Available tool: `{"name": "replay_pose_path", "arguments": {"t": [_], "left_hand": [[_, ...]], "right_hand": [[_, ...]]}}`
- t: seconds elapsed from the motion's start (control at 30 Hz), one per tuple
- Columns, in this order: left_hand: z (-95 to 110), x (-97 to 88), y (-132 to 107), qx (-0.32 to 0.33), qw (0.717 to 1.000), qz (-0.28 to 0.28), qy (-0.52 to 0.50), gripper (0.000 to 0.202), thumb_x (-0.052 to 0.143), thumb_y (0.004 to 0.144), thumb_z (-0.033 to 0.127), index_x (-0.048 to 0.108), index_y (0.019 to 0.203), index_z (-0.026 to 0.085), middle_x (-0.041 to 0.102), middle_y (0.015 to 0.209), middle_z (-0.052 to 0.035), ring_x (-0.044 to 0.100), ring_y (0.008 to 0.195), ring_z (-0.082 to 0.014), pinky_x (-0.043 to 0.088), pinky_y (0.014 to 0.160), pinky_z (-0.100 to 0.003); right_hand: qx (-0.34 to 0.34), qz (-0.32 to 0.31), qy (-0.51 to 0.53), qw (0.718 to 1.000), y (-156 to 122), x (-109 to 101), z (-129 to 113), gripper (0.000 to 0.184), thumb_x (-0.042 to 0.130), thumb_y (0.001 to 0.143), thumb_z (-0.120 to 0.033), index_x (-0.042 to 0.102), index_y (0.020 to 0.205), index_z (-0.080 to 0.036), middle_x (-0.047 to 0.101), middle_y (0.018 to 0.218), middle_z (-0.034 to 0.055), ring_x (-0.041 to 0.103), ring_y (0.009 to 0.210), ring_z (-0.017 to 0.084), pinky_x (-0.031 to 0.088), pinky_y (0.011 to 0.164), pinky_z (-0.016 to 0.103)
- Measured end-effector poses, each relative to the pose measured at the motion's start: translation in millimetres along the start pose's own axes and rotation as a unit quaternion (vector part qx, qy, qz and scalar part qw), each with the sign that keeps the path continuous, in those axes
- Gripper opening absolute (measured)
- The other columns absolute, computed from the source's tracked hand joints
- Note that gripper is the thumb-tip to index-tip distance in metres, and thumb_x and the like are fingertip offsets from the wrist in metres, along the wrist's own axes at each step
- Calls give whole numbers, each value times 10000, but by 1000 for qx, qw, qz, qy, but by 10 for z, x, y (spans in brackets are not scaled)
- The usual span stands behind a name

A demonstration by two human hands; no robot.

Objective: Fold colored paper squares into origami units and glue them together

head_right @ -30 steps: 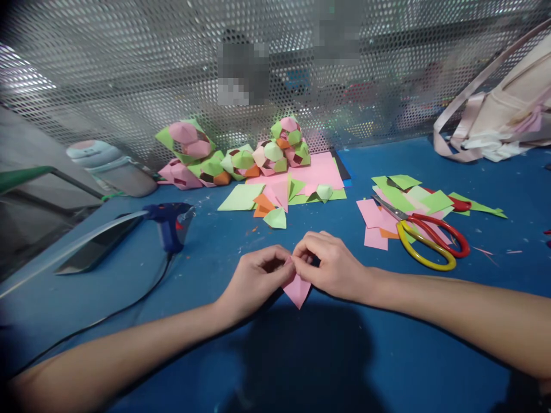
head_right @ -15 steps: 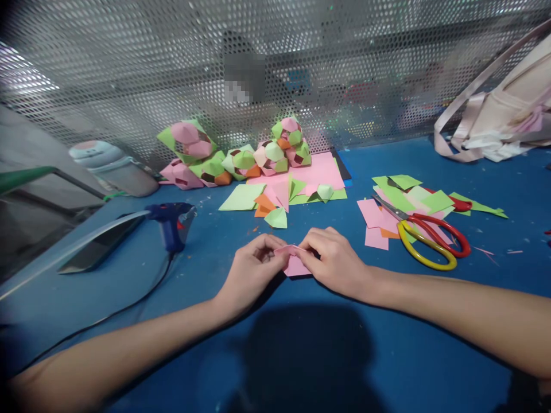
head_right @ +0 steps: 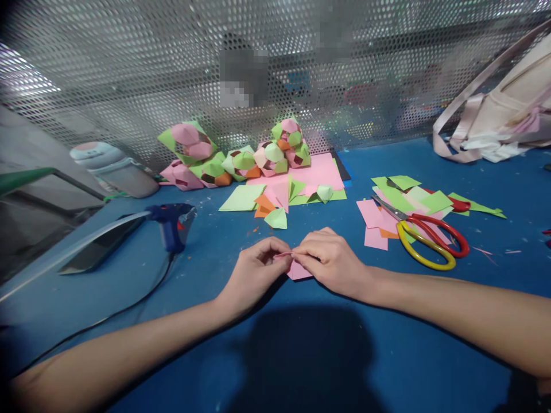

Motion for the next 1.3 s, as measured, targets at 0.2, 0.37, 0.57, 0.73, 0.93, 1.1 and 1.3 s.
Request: {"name": "replay_pose_path", "arguments": {"t": [0.2,0.37,0.57,0.73,0.93,1.1,1.3], "left_hand": [[-22,-1,-4,6,1000,-6,-2,44,585,755,146,588,711,149,580,689,7,497,658,-111,398,631,-238],[-43,7,-6,17,1000,-15,4,54,584,744,122,592,699,150,598,714,-3,519,681,-118,408,647,-244],[-50,-34,19,-5,998,23,-52,25,594,754,152,587,731,151,624,770,-16,560,729,-128,435,686,-251],[-30,1,11,-27,999,-4,-33,31,601,745,156,571,747,152,556,670,30,486,616,-90,389,586,-211],[-8,-23,-10,-13,1000,18,-17,48,599,752,179,558,737,160,560,679,26,496,619,-99,398,598,-224],[-3,-24,3,-7,997,34,-66,103,619,737,150,520,712,159,611,805,-9,548,712,-110,429,648,-231],[-34,-18,9,-50,992,38,-108,122,635,719,142,513,717,151,575,732,21,498,636,-81,387,586,-202]], "right_hand": [[15,-5,9,1000,1,-9,5,117,580,873,-186,689,830,-175,698,763,15,619,721,129,395,743,307],[-6,-12,12,1000,-8,-8,-21,139,568,882,-179,701,841,-176,702,731,11,624,690,126,399,728,309],[51,37,11,998,-4,-44,39,85,635,841,-225,698,882,-184,708,839,20,626,772,139,418,753,302],[19,11,-10,1000,1,-21,18,142,556,892,-193,683,830,-182,686,764,7,609,725,127,401,747,307],[16,21,-32,999,0,-24,-27,138,592,862,-236,614,981,-172,661,902,46,589,828,160,403,773,322],[60,24,-54,996,15,-23,0,87,530,887,-201,590,829,-176,597,755,11,535,713,139,390,719,306],[76,17,-31,996,10,-36,22,111,602,844,-238,572,934,-179,602,827,27,539,762,157,408,732,313]]}}
Point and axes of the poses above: each hand's wrist, its own y-axis towards the middle knuckle, its own x-axis out of the palm, z = x × y, the point moved 5 cm from there along y, towards the middle knuckle
